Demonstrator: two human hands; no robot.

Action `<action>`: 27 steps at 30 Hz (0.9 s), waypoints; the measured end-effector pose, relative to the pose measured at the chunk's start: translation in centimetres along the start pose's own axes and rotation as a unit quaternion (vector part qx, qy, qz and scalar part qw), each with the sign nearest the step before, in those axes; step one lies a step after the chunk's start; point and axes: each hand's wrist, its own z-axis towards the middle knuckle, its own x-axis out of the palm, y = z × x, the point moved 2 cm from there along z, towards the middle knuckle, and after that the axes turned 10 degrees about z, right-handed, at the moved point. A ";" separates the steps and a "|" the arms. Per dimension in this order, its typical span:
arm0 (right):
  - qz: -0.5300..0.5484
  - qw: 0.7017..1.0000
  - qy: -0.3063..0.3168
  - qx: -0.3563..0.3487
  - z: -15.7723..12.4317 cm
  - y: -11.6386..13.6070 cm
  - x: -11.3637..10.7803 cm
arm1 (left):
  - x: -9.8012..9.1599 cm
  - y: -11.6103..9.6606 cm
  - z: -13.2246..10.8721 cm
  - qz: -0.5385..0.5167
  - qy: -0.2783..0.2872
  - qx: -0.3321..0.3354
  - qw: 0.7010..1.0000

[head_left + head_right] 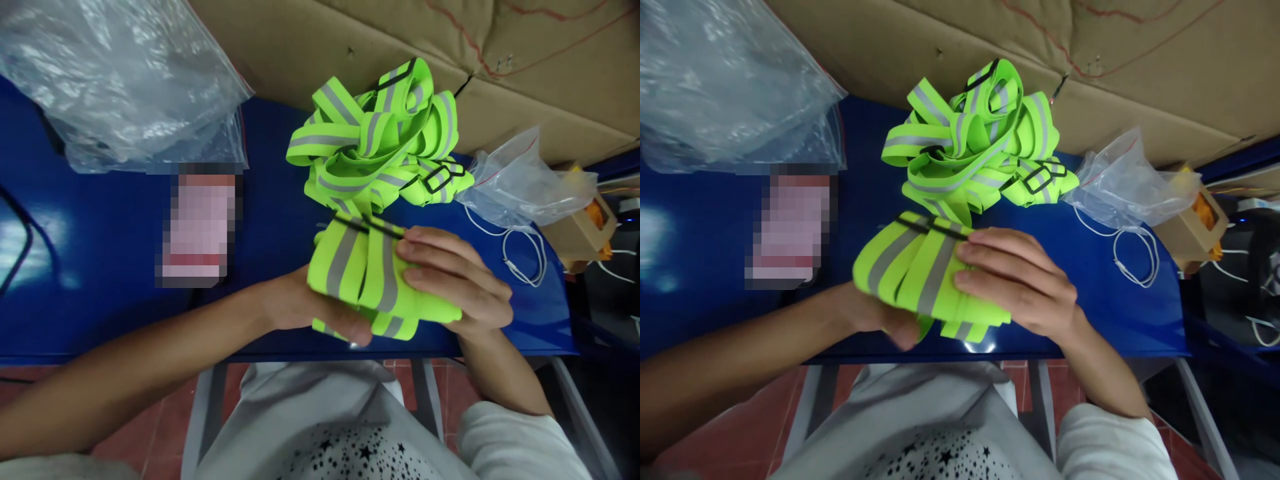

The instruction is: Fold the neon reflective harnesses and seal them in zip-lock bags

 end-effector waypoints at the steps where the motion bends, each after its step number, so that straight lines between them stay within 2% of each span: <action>1: -0.017 1.000 0.001 0.001 -0.1 -0.1 -0.1 | 0.0 -0.1 -0.2 -0.004 0.032 -0.015 0.999; 3: -0.028 0.999 0.033 0.008 -0.2 -0.4 -0.3 | 0.0 -0.4 -0.4 -0.023 0.066 -0.032 0.997; 4: -0.020 0.998 0.060 0.017 -0.2 -0.7 -0.3 | 0.0 -0.5 -0.3 -0.034 0.061 -0.031 0.997; 8: 0.081 0.978 0.159 0.110 -0.1 -1.7 -0.8 | 0.2 -1.3 0.2 -0.016 -0.032 -0.023 0.999; 9: 0.121 0.968 0.166 0.143 -0.1 -1.9 -0.9 | 0.4 -1.4 0.3 -0.007 -0.049 -0.026 0.998; 11: 0.189 0.954 0.105 0.206 0.0 -2.4 -1.3 | 0.7 -1.7 0.4 0.006 -0.053 -0.033 0.998; 13: 0.236 0.938 0.004 0.252 0.0 -2.8 -1.4 | 0.9 -1.7 0.2 0.010 -0.028 -0.034 0.999; 14: 0.254 0.928 -0.022 0.271 0.0 -2.8 -1.3 | 1.0 -1.7 0.1 0.011 -0.016 -0.032 0.999; 15: 0.266 0.919 -0.017 0.290 -0.1 -2.8 -1.0 | 1.0 -1.5 0.1 0.014 -0.003 -0.029 0.999; 17: 0.267 0.906 0.035 0.325 -0.1 -2.6 0.0 | 1.0 -1.2 0.1 0.017 0.020 -0.024 0.999; 19: 0.218 0.913 0.039 0.343 -0.2 -2.3 0.8 | 1.0 -0.9 0.3 0.002 0.022 -0.021 1.000; 21: 0.134 0.933 -0.014 0.333 -0.3 -2.0 1.4 | 1.1 -0.7 0.7 -0.038 -0.021 -0.012 0.999; 24: 0.028 0.957 -0.082 0.278 -0.6 -1.5 2.3 | 1.6 -0.9 0.8 -0.086 -0.092 0.018 0.992; 27: -0.021 0.974 -0.080 0.213 -0.9 -0.8 2.9 | 2.5 -1.1 0.3 -0.085 -0.092 0.052 0.991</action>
